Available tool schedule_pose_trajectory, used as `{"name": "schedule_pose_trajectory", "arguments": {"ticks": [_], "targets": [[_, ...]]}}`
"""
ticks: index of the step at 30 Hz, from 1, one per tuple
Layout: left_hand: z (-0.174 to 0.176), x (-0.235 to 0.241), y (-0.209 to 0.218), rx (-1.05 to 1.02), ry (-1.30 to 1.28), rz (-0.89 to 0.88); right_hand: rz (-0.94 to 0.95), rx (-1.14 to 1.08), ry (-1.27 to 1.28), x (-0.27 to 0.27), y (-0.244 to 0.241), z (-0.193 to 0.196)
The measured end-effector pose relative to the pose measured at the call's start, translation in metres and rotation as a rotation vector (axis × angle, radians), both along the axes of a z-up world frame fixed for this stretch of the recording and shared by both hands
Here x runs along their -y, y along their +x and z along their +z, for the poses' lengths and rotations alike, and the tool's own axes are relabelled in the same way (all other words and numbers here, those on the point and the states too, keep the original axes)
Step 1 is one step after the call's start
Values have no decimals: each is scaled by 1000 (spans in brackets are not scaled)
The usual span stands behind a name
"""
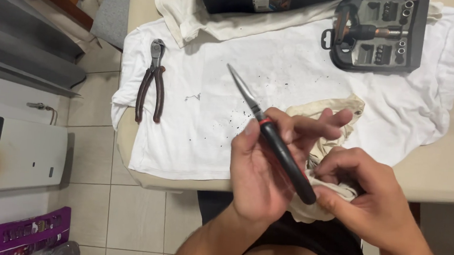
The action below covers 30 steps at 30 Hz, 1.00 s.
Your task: The person cleans various tools on a table covered with a white cloth. They use a cloth to wipe a vernier caliper, needle-nose pliers, and a pair of cutting pliers. They then clean a screwdriver handle and a drill bit from a set.
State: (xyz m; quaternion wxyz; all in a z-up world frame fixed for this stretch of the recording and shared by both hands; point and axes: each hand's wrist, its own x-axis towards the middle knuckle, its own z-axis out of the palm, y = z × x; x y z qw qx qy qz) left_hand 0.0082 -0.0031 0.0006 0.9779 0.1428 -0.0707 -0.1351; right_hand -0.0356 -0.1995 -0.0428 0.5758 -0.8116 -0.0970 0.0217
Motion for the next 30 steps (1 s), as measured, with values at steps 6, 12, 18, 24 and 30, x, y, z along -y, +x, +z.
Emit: {"name": "schedule_pose_trajectory", "arguments": {"ticks": [6,12,18,24,30], "targets": [[0,-5,5,-57,3,2,-234,-88,264,-4,-9,7],[-31,-3,2,62,-92,-132,-82,89,203,-25,-5,25],[-51,2,-2,152,-104,-231,-185,367,14,-41,3,41],[-23,-10,-16,29,73,-317,-167,672,-94,-42,12,48],[-33,-17,-19,314,211,-218,-96,707,-192,-53,20,61]]}}
